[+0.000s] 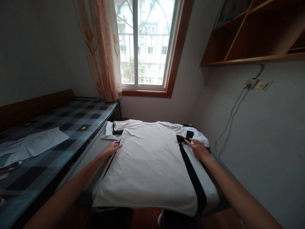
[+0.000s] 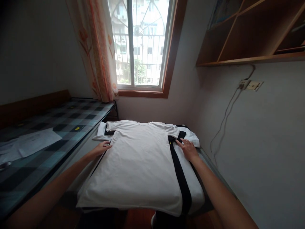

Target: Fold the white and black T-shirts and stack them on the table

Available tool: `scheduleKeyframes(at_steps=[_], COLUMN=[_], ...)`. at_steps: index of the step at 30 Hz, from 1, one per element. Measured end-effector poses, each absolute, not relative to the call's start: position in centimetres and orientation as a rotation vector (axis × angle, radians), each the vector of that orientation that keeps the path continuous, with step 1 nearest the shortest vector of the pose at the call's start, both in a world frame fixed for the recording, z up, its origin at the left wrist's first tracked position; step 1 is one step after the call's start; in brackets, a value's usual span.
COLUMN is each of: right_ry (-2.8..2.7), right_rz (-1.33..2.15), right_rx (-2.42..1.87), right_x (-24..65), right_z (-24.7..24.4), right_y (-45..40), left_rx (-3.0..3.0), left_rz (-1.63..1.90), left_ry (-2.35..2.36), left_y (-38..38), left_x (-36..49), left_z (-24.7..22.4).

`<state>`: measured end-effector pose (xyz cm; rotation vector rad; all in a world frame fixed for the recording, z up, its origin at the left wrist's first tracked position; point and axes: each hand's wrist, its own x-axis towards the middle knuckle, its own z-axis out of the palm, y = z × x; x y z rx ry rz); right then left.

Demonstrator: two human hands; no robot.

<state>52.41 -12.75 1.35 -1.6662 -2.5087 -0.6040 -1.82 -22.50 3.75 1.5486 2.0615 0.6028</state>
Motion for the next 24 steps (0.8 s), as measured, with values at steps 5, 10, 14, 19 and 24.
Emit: scheduleKeyframes(at_steps=[5, 10, 14, 19, 24], right_ry=[-2.547, -2.617, -2.73, -2.708, -2.729], right_rz=[-0.58, -0.542, -0.466, -0.523, -0.555], right_rx=[-1.702, -1.642, -1.375, -1.322, -1.186], right_x=[53.4, 54.3, 54.1, 53.8, 51.9], right_z=[1.7, 2.0, 1.6, 0.6, 0.9], right_y=[-12.9, -13.3, -13.1, -13.3, -16.3], left_rx=[1.543, 1.723, 1.835, 1.885, 1.864], left_rz=[0.652, 0.562, 0.397, 0.368, 0.353], left_ry=[1.96, 2.036, 2.174, 2.204, 2.246], left_y=[-22.8, -23.5, -24.9, -25.1, -23.7], left_x=[-1.6, 0.4, 1.9, 0.8, -3.5], left_z=[4.2, 3.6, 3.6, 3.5, 3.5])
